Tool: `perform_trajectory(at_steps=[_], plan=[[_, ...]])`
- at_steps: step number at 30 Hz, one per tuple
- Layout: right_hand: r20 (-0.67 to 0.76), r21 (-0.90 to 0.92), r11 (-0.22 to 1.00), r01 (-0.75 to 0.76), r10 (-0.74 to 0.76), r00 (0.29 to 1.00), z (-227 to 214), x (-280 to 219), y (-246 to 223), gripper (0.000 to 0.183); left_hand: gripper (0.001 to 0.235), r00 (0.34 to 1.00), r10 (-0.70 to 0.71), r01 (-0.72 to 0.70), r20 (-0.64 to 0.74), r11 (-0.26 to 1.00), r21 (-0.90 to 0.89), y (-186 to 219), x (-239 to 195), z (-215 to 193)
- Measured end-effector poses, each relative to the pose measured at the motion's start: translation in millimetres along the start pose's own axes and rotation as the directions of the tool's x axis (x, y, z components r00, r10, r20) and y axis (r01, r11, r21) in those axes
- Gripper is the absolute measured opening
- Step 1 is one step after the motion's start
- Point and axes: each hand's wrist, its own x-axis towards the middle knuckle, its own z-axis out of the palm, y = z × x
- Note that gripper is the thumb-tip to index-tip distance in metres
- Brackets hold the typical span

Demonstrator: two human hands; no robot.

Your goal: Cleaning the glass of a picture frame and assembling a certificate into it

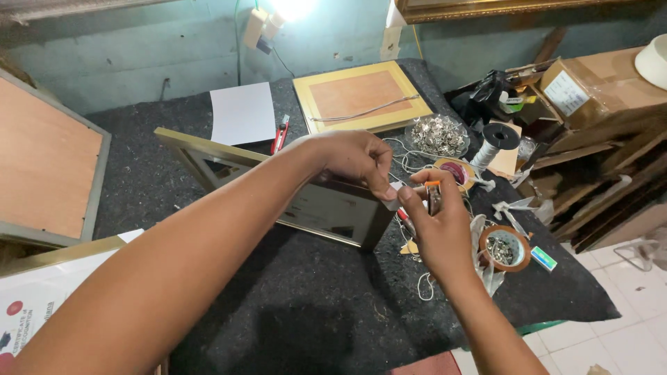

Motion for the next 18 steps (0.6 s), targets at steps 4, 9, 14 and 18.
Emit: perform_trajectory(at_steps=[4,9,14,18], plan=[[-0.030,-0.229,0.930,0.288,-0.302,0.953,1.3,-10.7,-2.3,0.012,0.038,0.996,-0.035,0.044,0.084,0.993,-0.111,-9.9,11.0,-1.9],[0.031,-0.355,0.749,0.560,-0.589,0.808,0.4,-6.7,8.2,0.029,0.045,0.994,0.013,-0.002,0.105,0.995,-0.099,-2.9,5.1,1.4],[0.099,-0.420,0.762,0.493,-0.502,0.859,-1.1,-3.4,8.7,0.026,0.044,0.987,0.160,-0.160,0.017,0.987,-0.013,-10.3,2.1,-4.3],[0.122,-0.373,0.835,0.406,-0.389,0.913,-1.4,1.4,9.6,0.021,0.030,0.933,0.357,-0.355,-0.040,0.934,0.048,-7.5,-20.2,7.0]])
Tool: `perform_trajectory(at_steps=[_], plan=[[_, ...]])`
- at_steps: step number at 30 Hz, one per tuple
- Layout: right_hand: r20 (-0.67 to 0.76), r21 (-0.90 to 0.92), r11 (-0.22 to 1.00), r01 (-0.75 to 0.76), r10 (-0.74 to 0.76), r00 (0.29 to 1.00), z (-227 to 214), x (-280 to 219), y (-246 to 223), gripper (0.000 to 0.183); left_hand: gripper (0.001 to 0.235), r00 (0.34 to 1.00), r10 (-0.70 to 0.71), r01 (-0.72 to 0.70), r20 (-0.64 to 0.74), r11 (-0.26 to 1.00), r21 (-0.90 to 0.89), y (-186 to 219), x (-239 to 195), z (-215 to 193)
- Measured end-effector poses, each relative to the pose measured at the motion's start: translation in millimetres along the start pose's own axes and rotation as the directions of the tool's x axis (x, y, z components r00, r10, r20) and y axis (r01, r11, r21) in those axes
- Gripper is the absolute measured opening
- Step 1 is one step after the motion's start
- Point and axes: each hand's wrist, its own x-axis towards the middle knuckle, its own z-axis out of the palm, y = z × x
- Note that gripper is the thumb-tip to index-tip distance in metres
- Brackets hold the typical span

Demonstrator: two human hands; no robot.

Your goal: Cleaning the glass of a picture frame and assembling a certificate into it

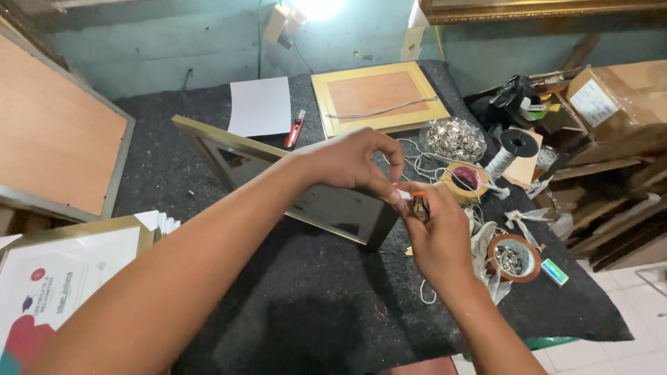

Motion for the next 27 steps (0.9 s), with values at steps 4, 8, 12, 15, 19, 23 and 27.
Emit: perform_trajectory(at_steps=[4,8,12,15,19,23,27], plan=[[0.101,0.053,0.989,-0.135,0.129,0.986,-12.1,2.6,-13.7,0.021,0.020,0.959,0.237,-0.219,-0.153,0.968,0.126,18.3,-25.4,22.1],[0.325,0.124,0.895,-0.429,0.372,0.869,-18.8,5.8,-2.3,0.025,0.009,0.869,0.314,-0.010,-0.381,0.784,0.621,25.1,-55.2,48.1],[0.535,0.307,0.821,-0.482,0.271,0.800,-26.3,5.8,-1.2,0.029,0.014,0.730,0.520,-0.033,-0.443,0.674,0.738,-1.3,-70.5,76.0],[0.658,0.361,0.792,-0.493,0.158,0.736,-28.9,0.1,11.4,0.029,0.014,0.622,0.653,-0.115,-0.433,0.623,0.774,-5.0,-85.3,87.4],[0.739,0.336,0.795,-0.505,0.110,0.665,-39.4,-7.0,-2.6,0.022,0.012,0.615,0.700,-0.095,-0.362,0.522,0.848,-4.6,-106.3,101.9],[0.777,0.352,0.668,-0.656,0.181,0.603,-38.9,-15.1,-12.1,0.027,0.011,0.650,0.714,-0.064,-0.260,0.392,0.918,-2.1,-119.2,109.5],[0.745,0.358,0.496,-0.791,0.358,0.562,-29.1,-28.9,-11.5,0.036,0.013,0.688,0.690,-0.060,-0.224,0.363,0.930,-6.5,-128.9,117.0]])
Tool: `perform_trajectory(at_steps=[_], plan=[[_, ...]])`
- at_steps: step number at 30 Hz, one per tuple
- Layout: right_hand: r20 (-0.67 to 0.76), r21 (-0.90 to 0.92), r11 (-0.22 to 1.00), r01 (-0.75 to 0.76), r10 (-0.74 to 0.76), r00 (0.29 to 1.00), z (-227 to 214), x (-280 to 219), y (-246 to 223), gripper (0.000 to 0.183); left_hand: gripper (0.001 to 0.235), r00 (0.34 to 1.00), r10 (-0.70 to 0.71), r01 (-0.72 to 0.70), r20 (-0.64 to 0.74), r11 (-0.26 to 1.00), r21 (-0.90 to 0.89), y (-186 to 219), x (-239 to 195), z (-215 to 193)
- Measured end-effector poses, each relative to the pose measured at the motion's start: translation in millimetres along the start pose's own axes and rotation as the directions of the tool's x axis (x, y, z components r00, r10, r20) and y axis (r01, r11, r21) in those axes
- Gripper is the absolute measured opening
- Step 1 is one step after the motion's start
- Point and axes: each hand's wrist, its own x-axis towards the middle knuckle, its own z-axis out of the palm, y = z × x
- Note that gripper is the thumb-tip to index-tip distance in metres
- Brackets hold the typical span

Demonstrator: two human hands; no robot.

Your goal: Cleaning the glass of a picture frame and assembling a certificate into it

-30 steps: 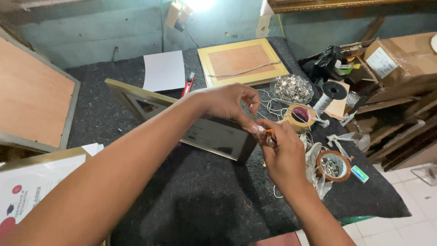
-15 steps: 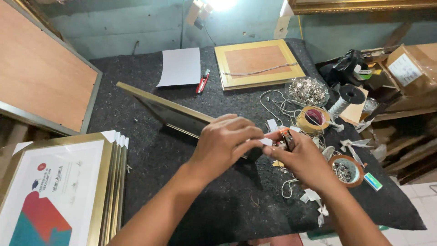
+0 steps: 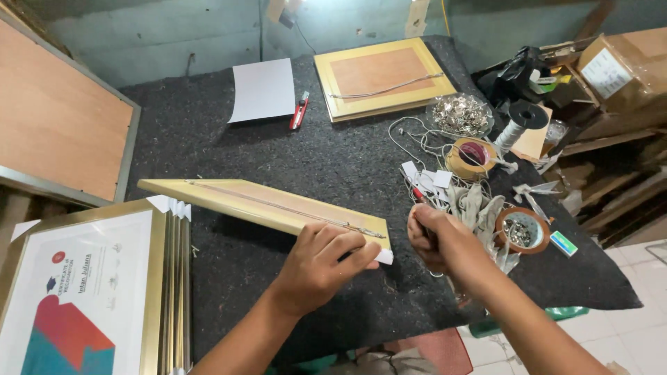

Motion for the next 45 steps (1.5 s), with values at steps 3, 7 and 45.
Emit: perform_trajectory(at_steps=[3,7,45], plan=[[0.033,-0.013,0.995,0.096,-0.095,0.995,-3.8,8.8,26.9,0.023,0.012,1.000,0.020,-0.021,-0.016,1.000,-0.011,0.3,-4.8,1.0],[-0.008,-0.159,0.977,0.139,-0.142,0.990,9.7,-7.4,23.2,0.024,0.014,0.999,0.041,-0.041,-0.019,0.999,-0.033,0.3,-12.0,1.8],[0.582,-0.639,-0.139,0.756,-0.730,0.358,-7.4,25.9,20.8,0.034,0.021,0.999,-0.035,0.031,-0.024,0.990,-0.141,-16.1,-0.2,10.0]])
